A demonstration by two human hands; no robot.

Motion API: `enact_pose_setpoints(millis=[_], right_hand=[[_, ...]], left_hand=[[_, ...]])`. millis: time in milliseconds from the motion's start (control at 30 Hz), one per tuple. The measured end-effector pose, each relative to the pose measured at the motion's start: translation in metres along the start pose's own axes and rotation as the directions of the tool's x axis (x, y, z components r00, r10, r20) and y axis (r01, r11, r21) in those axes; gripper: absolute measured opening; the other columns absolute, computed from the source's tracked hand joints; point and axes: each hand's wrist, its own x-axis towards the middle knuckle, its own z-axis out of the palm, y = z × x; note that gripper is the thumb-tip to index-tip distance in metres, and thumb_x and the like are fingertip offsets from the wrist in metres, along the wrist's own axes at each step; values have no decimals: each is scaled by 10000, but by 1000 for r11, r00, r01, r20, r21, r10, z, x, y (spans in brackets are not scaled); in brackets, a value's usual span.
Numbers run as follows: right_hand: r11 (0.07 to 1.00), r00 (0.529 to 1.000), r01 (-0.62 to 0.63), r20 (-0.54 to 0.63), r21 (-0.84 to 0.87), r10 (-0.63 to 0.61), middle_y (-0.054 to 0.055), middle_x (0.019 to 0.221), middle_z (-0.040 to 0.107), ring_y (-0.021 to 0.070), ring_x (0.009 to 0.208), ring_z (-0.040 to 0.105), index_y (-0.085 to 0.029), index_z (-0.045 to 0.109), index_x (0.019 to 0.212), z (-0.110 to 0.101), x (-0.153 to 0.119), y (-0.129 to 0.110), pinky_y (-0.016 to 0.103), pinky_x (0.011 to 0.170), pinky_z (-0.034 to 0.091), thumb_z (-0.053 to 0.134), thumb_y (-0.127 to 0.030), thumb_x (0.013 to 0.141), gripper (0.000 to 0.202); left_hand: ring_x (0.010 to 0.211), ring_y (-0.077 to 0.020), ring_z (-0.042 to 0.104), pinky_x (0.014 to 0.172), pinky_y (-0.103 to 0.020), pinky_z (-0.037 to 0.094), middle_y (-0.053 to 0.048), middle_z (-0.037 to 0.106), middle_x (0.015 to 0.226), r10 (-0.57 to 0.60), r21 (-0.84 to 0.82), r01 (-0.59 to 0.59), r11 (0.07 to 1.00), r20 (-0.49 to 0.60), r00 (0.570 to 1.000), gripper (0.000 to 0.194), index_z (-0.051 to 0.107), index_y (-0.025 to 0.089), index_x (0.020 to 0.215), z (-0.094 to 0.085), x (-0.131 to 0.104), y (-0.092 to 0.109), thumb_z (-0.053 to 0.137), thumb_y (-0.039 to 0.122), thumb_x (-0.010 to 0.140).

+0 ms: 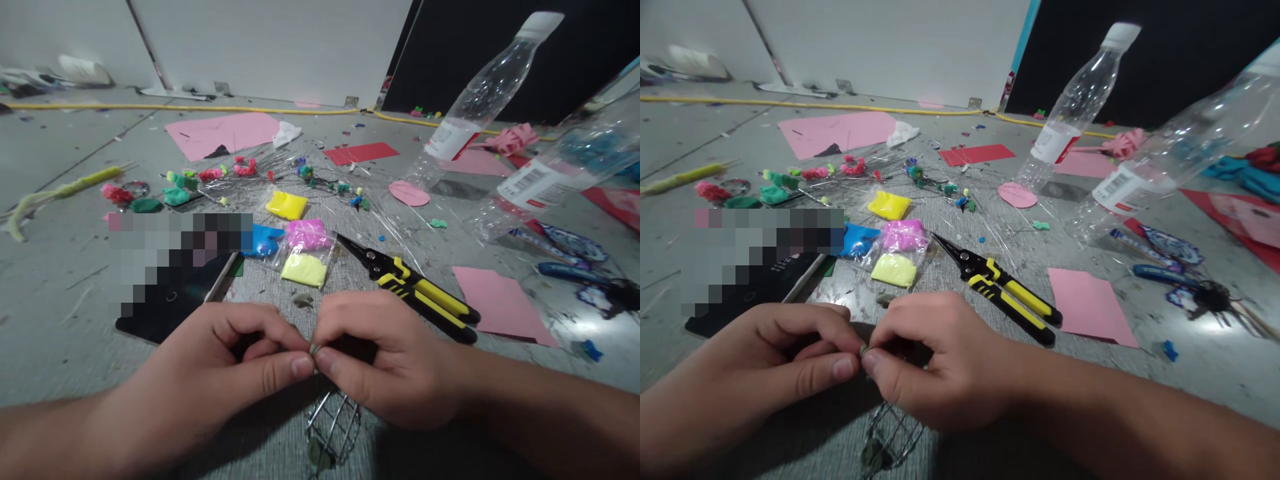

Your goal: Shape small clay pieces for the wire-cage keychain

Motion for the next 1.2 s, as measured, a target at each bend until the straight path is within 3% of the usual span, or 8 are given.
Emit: enact_pose_setpoints(millis=[200, 433, 600, 1200], right_hand=[[999, 999, 38, 30, -4, -38, -24, 696, 601, 90, 626, 546, -166, 648, 772, 1, 0, 1, 201, 601, 460, 647, -143, 927, 157], [998, 998, 59, 14, -9, -59, -25, 690, 606, 83, 621, 547, -161, 648, 765, 0, -1, 2, 193, 605, 457, 645, -150, 941, 177], [999, 999, 49, 10, -12, -49, -39, 661, 567, 78, 588, 520, -169, 621, 738, 1, -1, 2, 192, 581, 441, 652, -162, 939, 204], [994, 995, 100, 9, -52, -99, -38, 644, 579, 86, 584, 524, -188, 598, 721, 2, -1, 3, 204, 568, 425, 628, -167, 950, 232]], left_hand=[[547, -126, 370, 502, -227, 319, 63, 390, 554, -6, 5, 6, 1000, 29, 1000, 264, 726, 202, 687, 0, -1, 1, 764, 424, 824], [564, -126, 393, 516, -224, 329, 40, 486, 596, -42, -12, 42, 999, 38, 998, 256, 778, 203, 773, -2, -1, -2, 785, 451, 837], [547, -124, 462, 480, -208, 367, 15, 579, 614, 16, -50, -15, 999, 21, 1000, 244, 825, 212, 808, -1, 0, -4, 821, 455, 837], [527, -118, 519, 447, -195, 415, 10, 621, 623, 88, -40, -86, 996, 68, 994, 204, 830, 214, 816, -5, 2, -4, 832, 414, 852]])
